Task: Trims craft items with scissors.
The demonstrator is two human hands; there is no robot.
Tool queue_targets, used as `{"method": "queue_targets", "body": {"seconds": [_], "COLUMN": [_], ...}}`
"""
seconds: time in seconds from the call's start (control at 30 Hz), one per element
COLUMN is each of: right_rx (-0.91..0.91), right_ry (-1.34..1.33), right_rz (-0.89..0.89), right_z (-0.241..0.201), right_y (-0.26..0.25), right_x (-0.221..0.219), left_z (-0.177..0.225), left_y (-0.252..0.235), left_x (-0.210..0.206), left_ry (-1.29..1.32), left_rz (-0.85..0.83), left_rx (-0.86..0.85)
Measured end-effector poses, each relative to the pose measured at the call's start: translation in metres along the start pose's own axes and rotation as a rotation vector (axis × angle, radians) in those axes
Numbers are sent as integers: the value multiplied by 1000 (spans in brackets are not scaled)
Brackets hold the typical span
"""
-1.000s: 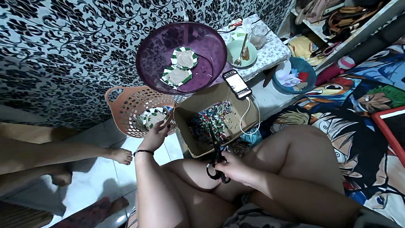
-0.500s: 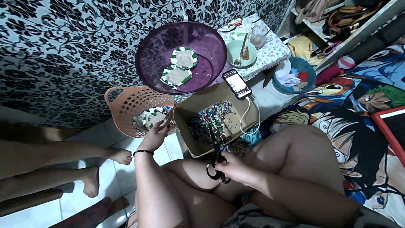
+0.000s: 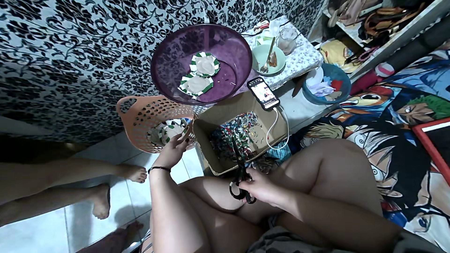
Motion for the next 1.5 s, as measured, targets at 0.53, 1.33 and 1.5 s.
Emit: {"method": "queue_targets", "body": {"seconds": [0.53, 1.33, 1.5], "right_rx": [-11, -11, -20], "right_ry": [-6, 3, 6], "right_rz": [-2, -3, -3], "right_z": [-1, -1, -2], "right_y": [2, 1, 2], "right_x": [-1, -1, -1], "left_z": [2, 1, 3], "left_y": [3, 1, 2], "left_x": [-1, -1, -1], "left_ry": [14, 8, 7], "left_rz": [5, 2, -2], "left_rx": [25, 15, 17]}}
Point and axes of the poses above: each hand's wrist, its own y-axis away from the middle knuckle, its own x-axis out of the back of the hand, z = x × y, the point moved 7 cm from there along -y, towards the middle knuckle, and after that the axes turned 10 degrees about -x, right-handed, at the moved point
